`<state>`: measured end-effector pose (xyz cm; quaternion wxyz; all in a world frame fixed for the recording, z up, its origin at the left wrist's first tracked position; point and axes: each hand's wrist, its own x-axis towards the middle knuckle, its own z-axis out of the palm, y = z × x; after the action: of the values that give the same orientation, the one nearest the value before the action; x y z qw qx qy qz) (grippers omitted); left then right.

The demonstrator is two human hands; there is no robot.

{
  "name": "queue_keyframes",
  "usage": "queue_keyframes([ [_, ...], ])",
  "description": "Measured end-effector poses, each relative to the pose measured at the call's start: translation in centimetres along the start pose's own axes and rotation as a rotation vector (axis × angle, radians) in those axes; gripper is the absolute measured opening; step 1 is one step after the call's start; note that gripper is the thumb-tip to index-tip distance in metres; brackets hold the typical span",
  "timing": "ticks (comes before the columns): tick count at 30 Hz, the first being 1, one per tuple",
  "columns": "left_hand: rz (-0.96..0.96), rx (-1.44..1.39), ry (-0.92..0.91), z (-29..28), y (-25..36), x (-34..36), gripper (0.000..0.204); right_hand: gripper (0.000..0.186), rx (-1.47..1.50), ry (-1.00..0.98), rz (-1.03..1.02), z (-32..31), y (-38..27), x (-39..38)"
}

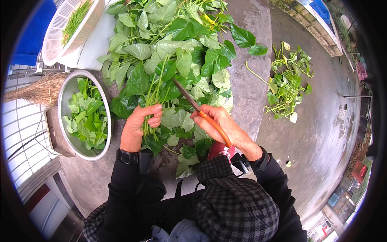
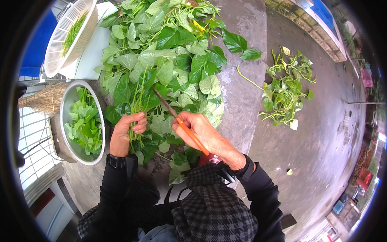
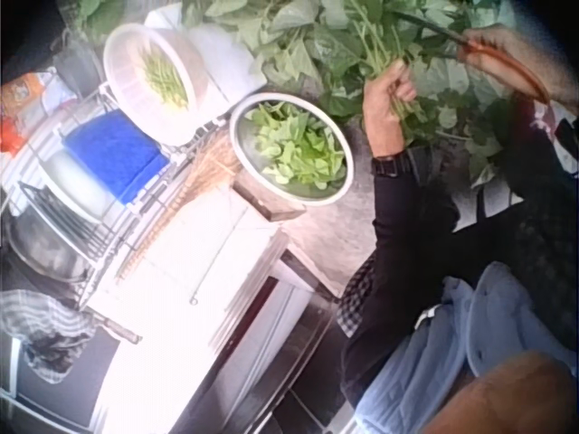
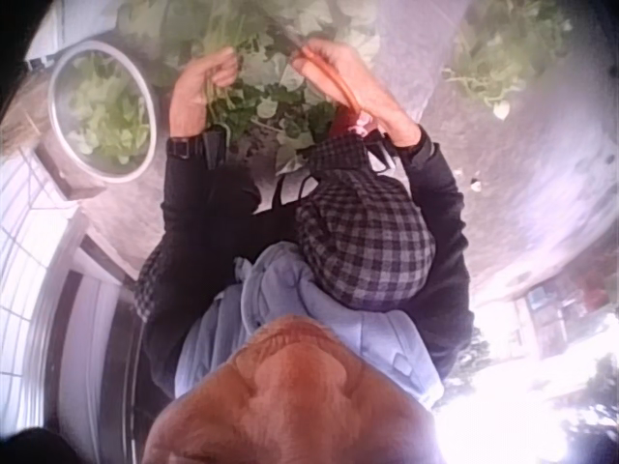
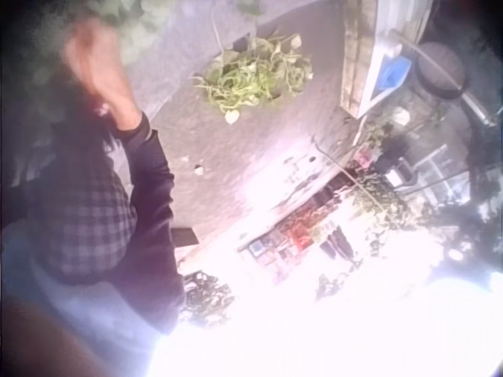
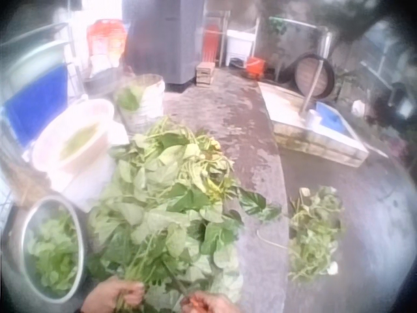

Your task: The person uses orange-handled scissors to trim stems from a pile of leafy green vegetables on a concrete surface. Trimmed leaves are placed into a metal bowl, and the person also removes leaves by hand from the stems.

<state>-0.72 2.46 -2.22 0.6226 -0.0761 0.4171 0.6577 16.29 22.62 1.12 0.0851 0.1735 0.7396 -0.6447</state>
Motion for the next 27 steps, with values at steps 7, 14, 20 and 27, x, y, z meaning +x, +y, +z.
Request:
queue_keyframes([
  [7,-0.013,0.04,-0.001,0.0,-0.1,-0.1,0.016,0.021,0.081,0.054,0.067,0.1,-0.4,0.2],
  [14,-0.007,0.064,0.016,1.0,0.1,-0.4,0.012,0.02,-0.112,0.096,0.002,-0.2,-0.1,1.0],
  [20,-0.018,0.115,0.043,1.3,0.2,-0.5,0.011,0.026,-0.121,0.132,0.008,-0.5,0.0,1.4],
  [27,0.028,0.183,0.111,2.1,0.4,-0.5,0.014,0.022,0.319,0.276,0.162,-1.5,-0.6,0.7],
])
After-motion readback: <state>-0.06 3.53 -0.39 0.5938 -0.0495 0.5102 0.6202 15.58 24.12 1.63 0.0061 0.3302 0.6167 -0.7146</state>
